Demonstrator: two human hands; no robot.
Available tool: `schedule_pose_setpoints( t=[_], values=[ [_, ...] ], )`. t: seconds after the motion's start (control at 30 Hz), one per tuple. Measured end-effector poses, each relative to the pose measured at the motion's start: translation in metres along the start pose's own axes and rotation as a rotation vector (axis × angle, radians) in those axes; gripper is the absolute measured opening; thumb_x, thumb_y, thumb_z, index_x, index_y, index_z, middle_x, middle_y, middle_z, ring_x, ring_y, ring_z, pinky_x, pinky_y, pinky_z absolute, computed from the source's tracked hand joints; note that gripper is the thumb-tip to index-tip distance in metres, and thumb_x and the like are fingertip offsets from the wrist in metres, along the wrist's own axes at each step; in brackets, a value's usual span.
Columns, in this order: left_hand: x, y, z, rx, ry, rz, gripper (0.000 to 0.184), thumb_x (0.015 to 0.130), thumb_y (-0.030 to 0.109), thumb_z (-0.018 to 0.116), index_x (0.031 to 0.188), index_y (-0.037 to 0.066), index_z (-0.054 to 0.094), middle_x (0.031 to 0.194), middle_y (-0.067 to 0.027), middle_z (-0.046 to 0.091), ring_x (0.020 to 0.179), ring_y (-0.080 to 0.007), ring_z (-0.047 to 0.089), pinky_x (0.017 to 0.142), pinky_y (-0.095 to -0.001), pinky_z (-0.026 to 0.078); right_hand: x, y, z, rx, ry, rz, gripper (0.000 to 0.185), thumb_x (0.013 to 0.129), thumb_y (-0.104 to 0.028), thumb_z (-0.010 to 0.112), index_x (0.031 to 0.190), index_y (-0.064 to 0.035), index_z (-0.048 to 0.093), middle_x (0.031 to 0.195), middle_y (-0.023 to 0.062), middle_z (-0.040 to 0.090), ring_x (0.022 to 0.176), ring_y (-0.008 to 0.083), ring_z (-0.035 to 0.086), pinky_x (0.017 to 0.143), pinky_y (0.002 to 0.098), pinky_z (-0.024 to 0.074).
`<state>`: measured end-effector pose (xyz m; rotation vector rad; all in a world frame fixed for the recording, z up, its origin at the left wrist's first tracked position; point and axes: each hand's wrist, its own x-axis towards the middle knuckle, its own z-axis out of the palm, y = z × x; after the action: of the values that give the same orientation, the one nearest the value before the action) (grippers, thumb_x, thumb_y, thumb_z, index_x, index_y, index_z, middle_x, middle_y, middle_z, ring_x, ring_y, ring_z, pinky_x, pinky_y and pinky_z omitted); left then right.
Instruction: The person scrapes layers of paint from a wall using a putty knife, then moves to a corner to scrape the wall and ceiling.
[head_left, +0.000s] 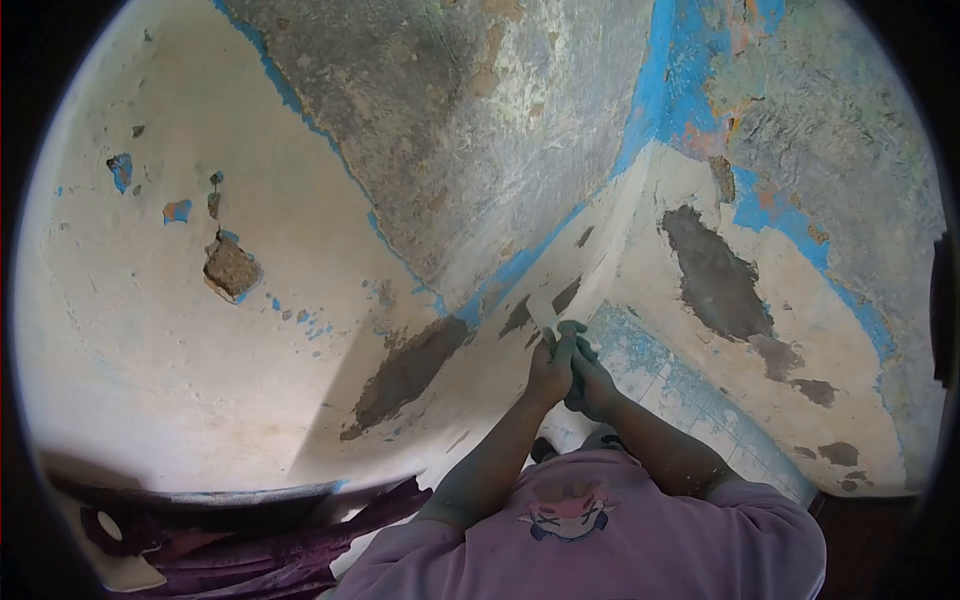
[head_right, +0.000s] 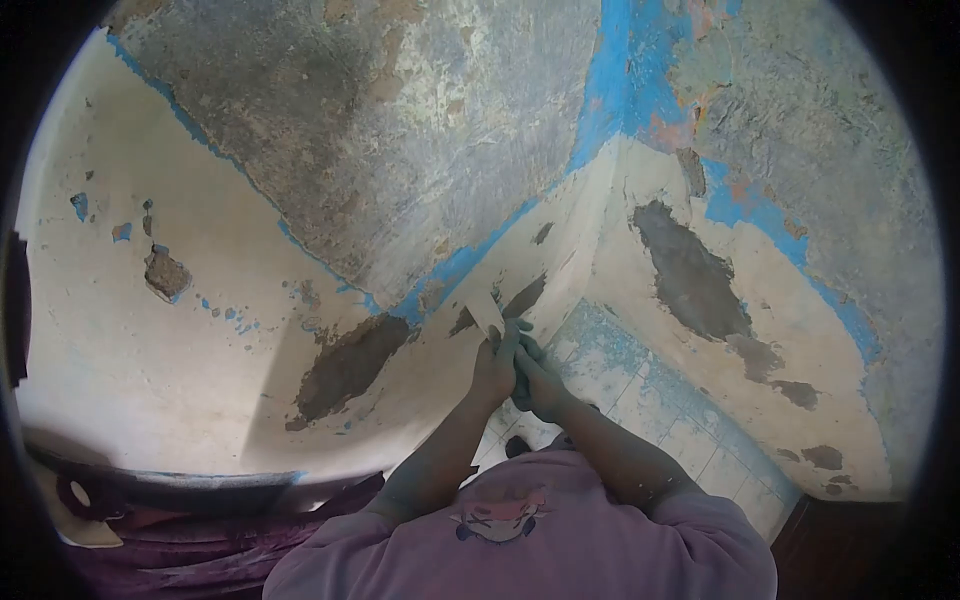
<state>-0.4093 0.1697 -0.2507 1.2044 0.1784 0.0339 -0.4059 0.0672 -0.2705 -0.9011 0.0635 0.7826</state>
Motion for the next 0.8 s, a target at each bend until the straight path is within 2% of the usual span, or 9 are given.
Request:
schedule_pose_setpoints(
  t=[0.1,0.23,0.3,0.37,0.43,0.5,0.53,0.6,0.8],
  values=[
    [0.005,-0.029,-0.003,0.082,-0.006,0.006,0.028,0.094,0.023,0.043,0.081,0.002,0.055,0.070,-0.0040,0.057,0.064,-0.0120,0.053,0.060,-0.0262,0.043,0.008,0.021,-0.020,-0.193,0.052,-0.095,0.046,0.094,-0.035,0.038,0.133,-0.0097,0.033,0.064,-0.0008,0.045,0.040,0.0094,0.035,0.037,0.0230,0.0281],
    [0.021,-0.023,-0.002,0.206,0.159,0.057,0.029,0.091,0.025,0.046,0.076,0.002,0.054,0.065,-0.0022,0.053,0.062,-0.0117,0.050,0.058,-0.0279,0.041,0.028,0.020,-0.014,-0.038,0.218,-0.085,0.050,0.094,-0.037,0.038,0.136,-0.0099,0.031,0.063,-0.0011,0.044,0.039,0.0093,0.034,0.036,0.0241,0.0271],
    [0.035,0.002,-0.001,0.205,0.195,0.100,0.028,0.090,0.024,0.047,0.075,0.002,0.054,0.066,-0.0021,0.053,0.062,-0.0114,0.049,0.057,-0.0278,0.041,0.048,0.000,-0.012,-0.456,0.001,-0.239,0.049,0.094,-0.039,0.038,0.132,-0.0087,0.035,0.061,-0.0011,0.044,0.040,0.0088,0.037,0.036,0.0242,0.0273],
    [0.044,0.029,-0.001,0.189,0.189,0.129,0.025,0.090,0.022,0.048,0.079,0.001,0.055,0.067,-0.0021,0.052,0.063,-0.0106,0.048,0.058,-0.0274,0.040,0.049,-0.013,-0.003,-0.315,0.022,-0.134,0.045,0.092,-0.038,0.041,0.129,-0.0116,0.039,0.069,0.0003,0.048,0.042,0.0087,0.039,0.037,0.0232,0.0293],
    [0.039,0.011,-0.003,0.179,0.206,0.147,0.024,0.089,0.022,0.048,0.081,0.001,0.055,0.068,-0.0025,0.053,0.062,-0.0112,0.049,0.058,-0.0276,0.041,0.040,-0.018,0.006,-0.183,0.030,-0.040,0.042,0.091,-0.037,0.043,0.126,-0.0144,0.043,0.077,0.0017,0.053,0.045,0.0085,0.041,0.039,0.0223,0.0313],
    [0.046,-0.033,-0.008,0.212,0.267,0.281,0.021,0.089,0.019,0.048,0.083,0.000,0.054,0.068,-0.0037,0.053,0.058,-0.0132,0.051,0.057,-0.0278,0.043,0.026,-0.009,0.009,-0.140,0.109,-0.096,0.032,0.092,-0.039,0.043,0.103,-0.0087,0.047,0.057,-0.0019,0.039,0.038,0.0082,0.034,0.034,0.0234,0.0238],
    [0.049,-0.029,-0.009,0.211,0.264,0.290,0.021,0.089,0.019,0.048,0.083,0.000,0.054,0.068,-0.0037,0.053,0.058,-0.0132,0.051,0.057,-0.0278,0.043,0.031,-0.011,0.008,-0.143,0.105,-0.104,0.032,0.092,-0.039,0.043,0.103,-0.0087,0.047,0.057,-0.0019,0.039,0.038,0.0082,0.034,0.034,0.0234,0.0238],
    [0.048,-0.027,-0.012,0.006,0.187,0.040,0.020,0.090,0.018,0.045,0.082,0.001,0.054,0.067,-0.0036,0.052,0.057,-0.0134,0.051,0.055,-0.0282,0.043,0.037,-0.010,0.004,-0.176,0.161,-0.049,0.028,0.092,-0.037,0.044,0.098,-0.0089,0.047,0.057,-0.0019,0.039,0.037,0.0076,0.033,0.034,0.0233,0.0232],
    [0.036,-0.030,-0.009,0.065,0.148,0.060,0.021,0.092,0.018,0.043,0.084,0.001,0.053,0.064,-0.0037,0.052,0.057,-0.0123,0.050,0.055,-0.0273,0.043,0.026,-0.003,-0.002,-0.148,0.145,-0.060,0.031,0.092,-0.037,0.046,0.099,-0.0071,0.048,0.057,-0.0016,0.039,0.037,0.0073,0.033,0.034,0.0237,0.0240]
  ],
)
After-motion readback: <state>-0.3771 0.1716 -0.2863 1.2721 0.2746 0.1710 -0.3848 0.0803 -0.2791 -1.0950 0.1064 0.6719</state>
